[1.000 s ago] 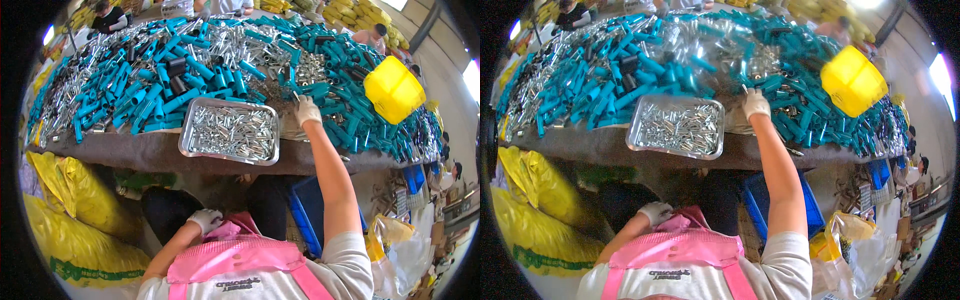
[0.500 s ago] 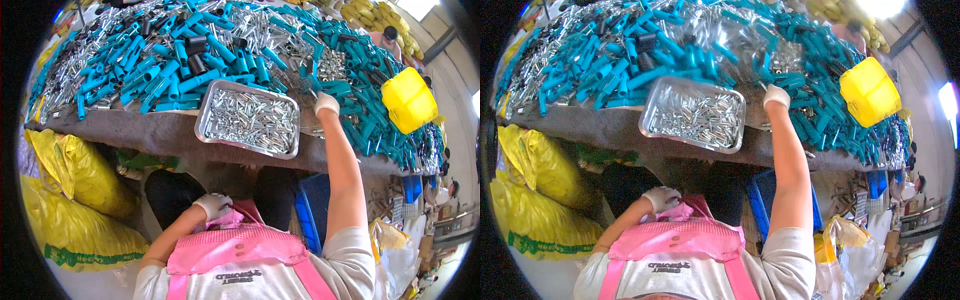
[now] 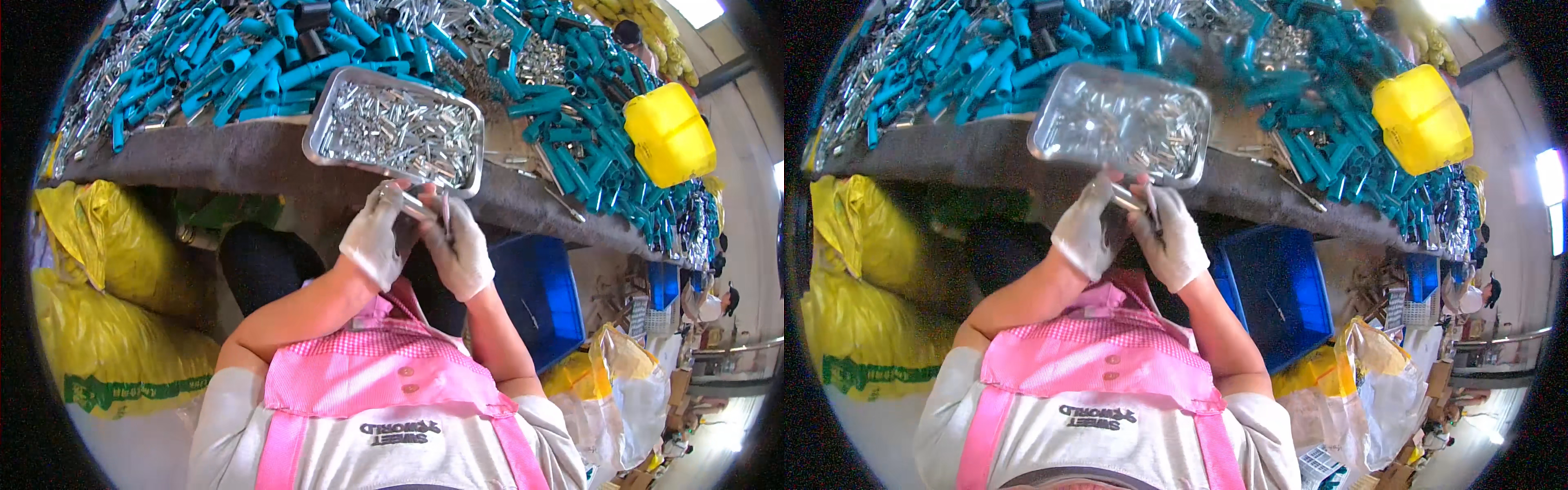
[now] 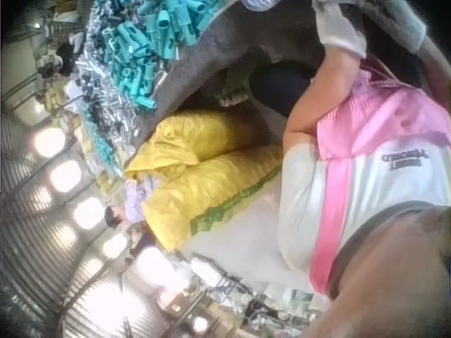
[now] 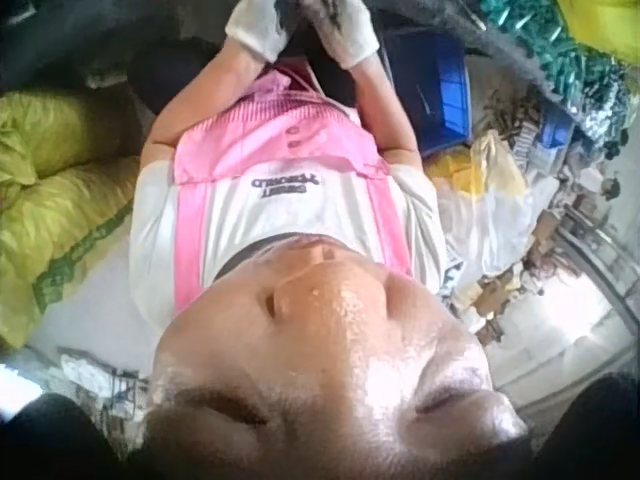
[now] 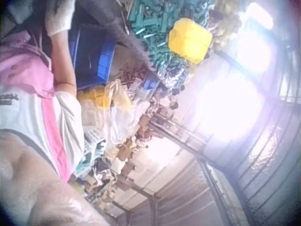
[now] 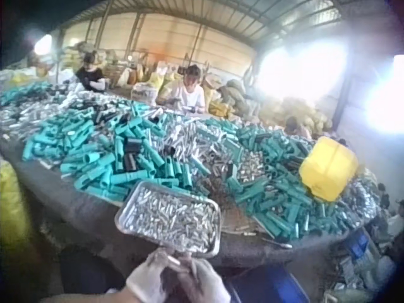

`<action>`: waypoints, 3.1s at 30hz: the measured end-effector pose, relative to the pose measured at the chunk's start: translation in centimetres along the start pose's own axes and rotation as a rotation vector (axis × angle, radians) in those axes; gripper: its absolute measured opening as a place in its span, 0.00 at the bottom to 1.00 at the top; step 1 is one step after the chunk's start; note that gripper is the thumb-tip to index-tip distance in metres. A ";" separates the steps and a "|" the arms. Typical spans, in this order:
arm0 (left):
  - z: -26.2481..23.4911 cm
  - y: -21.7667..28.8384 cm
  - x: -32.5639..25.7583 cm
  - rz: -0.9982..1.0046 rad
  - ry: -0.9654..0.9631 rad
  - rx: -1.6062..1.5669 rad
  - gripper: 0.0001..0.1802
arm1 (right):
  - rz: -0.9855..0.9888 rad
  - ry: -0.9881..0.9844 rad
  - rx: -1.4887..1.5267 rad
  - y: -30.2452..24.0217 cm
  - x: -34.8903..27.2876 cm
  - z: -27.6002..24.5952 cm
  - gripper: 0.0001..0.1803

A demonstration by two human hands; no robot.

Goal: Assembling metal pins and plastic sleeves into tool handle components.

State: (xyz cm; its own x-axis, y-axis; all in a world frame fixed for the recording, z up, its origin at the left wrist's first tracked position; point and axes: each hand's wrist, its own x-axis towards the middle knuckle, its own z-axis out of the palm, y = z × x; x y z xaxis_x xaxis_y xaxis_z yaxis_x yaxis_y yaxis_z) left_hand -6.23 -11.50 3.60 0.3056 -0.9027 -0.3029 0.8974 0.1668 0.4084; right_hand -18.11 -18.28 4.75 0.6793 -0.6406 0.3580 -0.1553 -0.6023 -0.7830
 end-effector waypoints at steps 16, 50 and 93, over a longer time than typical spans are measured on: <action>-2.4 -0.9 -1.8 -0.262 0.023 -0.513 0.20 | -0.104 0.503 0.537 2.3 -3.4 1.9 0.16; -3.6 -9.1 -0.8 -0.765 0.064 0.673 0.19 | 0.695 0.458 0.174 17.0 -18.2 -11.5 0.09; -3.4 -10.2 3.2 -0.736 0.103 0.781 0.15 | 0.693 0.267 0.219 24.7 -17.4 -13.5 0.13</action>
State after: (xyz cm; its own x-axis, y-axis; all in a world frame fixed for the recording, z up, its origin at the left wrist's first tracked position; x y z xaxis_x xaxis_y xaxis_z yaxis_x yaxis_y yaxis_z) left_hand -13.26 -14.75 -4.49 -0.1684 -0.6343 -0.7546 0.4318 -0.7356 0.5220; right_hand -43.41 -28.43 -13.91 0.2788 -0.9467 -0.1613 -0.3177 0.0676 -0.9458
